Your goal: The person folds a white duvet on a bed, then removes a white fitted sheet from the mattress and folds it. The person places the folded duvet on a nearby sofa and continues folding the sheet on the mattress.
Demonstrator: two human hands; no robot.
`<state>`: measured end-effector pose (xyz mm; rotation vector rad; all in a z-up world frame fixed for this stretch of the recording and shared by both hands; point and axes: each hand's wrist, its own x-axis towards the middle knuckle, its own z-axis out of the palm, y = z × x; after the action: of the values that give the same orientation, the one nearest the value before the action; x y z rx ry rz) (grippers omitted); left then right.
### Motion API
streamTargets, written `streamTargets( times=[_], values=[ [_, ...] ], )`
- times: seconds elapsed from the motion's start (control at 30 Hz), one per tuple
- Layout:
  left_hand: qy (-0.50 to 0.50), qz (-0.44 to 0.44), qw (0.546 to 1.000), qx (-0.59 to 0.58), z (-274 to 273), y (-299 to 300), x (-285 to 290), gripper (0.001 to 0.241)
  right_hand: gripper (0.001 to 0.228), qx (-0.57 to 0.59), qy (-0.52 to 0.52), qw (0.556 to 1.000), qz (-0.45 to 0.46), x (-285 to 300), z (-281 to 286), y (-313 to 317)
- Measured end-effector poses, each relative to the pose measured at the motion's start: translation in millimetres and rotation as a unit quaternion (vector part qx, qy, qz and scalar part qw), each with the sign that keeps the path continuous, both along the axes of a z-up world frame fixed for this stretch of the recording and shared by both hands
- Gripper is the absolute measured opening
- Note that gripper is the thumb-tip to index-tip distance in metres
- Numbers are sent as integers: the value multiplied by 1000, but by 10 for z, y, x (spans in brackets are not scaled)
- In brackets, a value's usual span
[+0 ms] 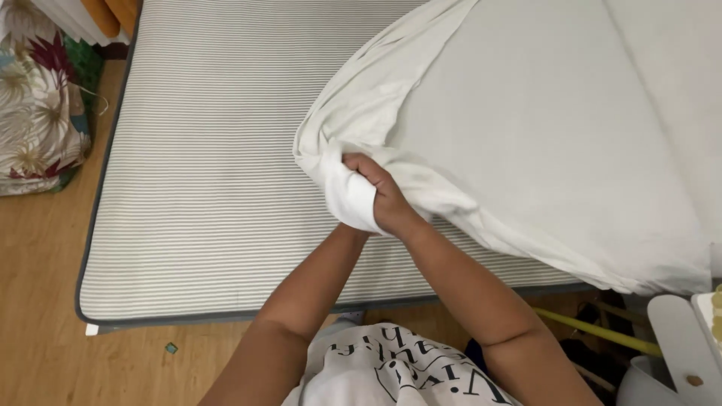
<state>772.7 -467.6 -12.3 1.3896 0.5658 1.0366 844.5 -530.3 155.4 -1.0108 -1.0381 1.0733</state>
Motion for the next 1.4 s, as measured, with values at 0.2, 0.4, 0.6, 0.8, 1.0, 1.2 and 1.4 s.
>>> streamTargets(
  times=[0.2,0.4,0.6,0.8,1.0,1.2,1.4],
  values=[
    [-176,26,984,-29,304,592,-60,19,33,149,-162,975,23,387,-140,187],
    [-280,-24,940,-193,799,860,-219,25,40,69,-175,982,-22,707,-159,56],
    [-377,-58,856,-349,1051,1077,-92,32,79,-14,-326,944,-55,1391,-737,-27],
    [-400,-66,821,-402,1066,1226,355,34,37,-276,-521,791,-161,2855,-1756,-603],
    [-443,-106,825,-335,1087,994,1140,31,28,-534,-569,573,-251,4658,-2051,-1759],
    [-356,-115,797,-474,-181,626,2088,28,45,-385,-350,743,-421,6207,-2454,-2150],
    [65,-48,813,-577,354,-208,3170,49,38,-263,-44,824,-500,6226,-1888,-1475]
  ],
)
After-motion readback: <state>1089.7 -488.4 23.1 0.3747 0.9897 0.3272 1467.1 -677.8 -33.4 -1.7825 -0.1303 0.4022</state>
